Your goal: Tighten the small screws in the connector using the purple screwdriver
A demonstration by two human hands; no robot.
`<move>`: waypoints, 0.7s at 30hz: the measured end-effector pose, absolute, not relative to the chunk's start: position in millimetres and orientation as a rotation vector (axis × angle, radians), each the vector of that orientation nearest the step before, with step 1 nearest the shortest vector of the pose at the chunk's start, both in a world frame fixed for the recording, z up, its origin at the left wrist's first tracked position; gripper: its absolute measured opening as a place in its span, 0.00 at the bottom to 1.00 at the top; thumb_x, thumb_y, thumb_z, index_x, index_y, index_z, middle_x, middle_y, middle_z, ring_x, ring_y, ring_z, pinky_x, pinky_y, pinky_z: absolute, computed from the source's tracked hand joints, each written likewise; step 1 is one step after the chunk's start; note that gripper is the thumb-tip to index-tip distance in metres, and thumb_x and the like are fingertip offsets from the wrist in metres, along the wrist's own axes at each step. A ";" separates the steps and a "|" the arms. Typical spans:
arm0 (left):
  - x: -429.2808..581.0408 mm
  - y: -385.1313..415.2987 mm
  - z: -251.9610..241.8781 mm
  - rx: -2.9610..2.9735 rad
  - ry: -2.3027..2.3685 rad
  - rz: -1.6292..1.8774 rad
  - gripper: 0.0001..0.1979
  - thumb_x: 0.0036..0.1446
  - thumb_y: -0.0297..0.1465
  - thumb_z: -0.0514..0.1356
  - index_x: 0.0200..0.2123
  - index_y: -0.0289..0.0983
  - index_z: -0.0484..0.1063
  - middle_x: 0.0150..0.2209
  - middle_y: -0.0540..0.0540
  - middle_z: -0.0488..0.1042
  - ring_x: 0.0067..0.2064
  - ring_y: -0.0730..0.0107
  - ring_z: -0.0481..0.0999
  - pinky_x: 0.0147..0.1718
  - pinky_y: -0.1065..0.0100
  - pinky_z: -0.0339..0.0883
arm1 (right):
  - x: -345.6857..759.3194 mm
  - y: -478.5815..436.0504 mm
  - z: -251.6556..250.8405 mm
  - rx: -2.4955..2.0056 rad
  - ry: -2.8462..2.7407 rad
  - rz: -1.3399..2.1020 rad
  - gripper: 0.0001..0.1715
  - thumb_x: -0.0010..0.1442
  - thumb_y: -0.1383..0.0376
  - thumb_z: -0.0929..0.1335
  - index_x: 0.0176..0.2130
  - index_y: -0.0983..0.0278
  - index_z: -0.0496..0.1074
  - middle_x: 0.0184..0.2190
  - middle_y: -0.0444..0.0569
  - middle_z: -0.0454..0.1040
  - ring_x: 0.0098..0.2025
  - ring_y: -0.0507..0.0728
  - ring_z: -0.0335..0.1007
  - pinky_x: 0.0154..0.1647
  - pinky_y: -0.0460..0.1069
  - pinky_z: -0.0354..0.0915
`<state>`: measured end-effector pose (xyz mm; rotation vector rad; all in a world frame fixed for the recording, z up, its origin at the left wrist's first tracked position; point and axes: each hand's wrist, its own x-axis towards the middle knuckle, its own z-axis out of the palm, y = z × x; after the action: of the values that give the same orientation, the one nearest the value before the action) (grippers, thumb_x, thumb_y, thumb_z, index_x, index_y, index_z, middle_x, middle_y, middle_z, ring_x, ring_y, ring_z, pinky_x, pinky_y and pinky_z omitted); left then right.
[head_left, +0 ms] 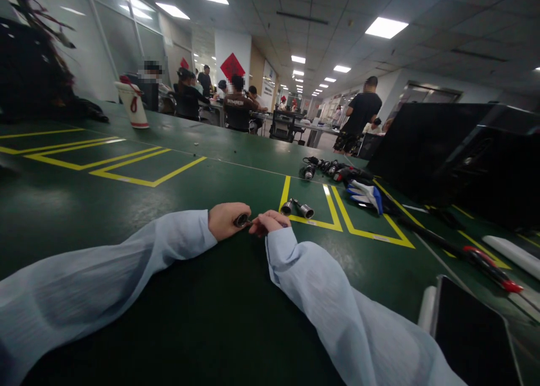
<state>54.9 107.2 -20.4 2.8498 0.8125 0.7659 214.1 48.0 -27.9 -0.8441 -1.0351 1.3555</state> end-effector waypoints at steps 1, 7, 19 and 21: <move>54.7 106.6 -20.1 2.867 0.809 0.760 0.07 0.51 0.32 0.54 0.24 0.35 0.63 0.23 0.51 0.64 0.25 0.73 0.64 0.24 0.73 0.55 | 215.3 49.0 -28.3 -0.834 -1.031 1.398 0.08 0.47 0.68 0.67 0.19 0.66 0.71 0.14 0.42 0.74 0.15 0.47 0.65 0.19 0.42 0.61; 54.8 107.9 -19.3 2.722 0.726 0.936 0.08 0.51 0.32 0.54 0.23 0.35 0.62 0.21 0.52 0.63 0.23 0.76 0.63 0.23 0.74 0.57 | 222.4 56.0 -31.5 -0.767 -1.000 1.527 0.11 0.51 0.68 0.64 0.21 0.67 0.71 0.15 0.45 0.75 0.18 0.48 0.68 0.21 0.43 0.63; 56.1 108.5 -21.5 2.766 0.789 0.943 0.07 0.50 0.31 0.54 0.23 0.35 0.63 0.21 0.52 0.64 0.24 0.76 0.64 0.22 0.74 0.56 | 218.2 51.1 -30.4 -0.796 -1.048 1.381 0.09 0.50 0.66 0.66 0.20 0.66 0.70 0.15 0.44 0.74 0.17 0.48 0.65 0.21 0.44 0.61; 55.3 106.3 -19.6 2.856 0.773 0.882 0.06 0.51 0.31 0.53 0.24 0.35 0.64 0.22 0.51 0.64 0.24 0.75 0.64 0.23 0.74 0.55 | 219.3 51.5 -30.4 -0.816 -1.109 1.354 0.09 0.49 0.66 0.66 0.20 0.66 0.70 0.15 0.43 0.73 0.17 0.48 0.64 0.21 0.44 0.61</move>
<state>55.3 106.3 -19.6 2.8559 0.7734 0.8816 219.3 51.5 -30.4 -0.8156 -1.1087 1.3542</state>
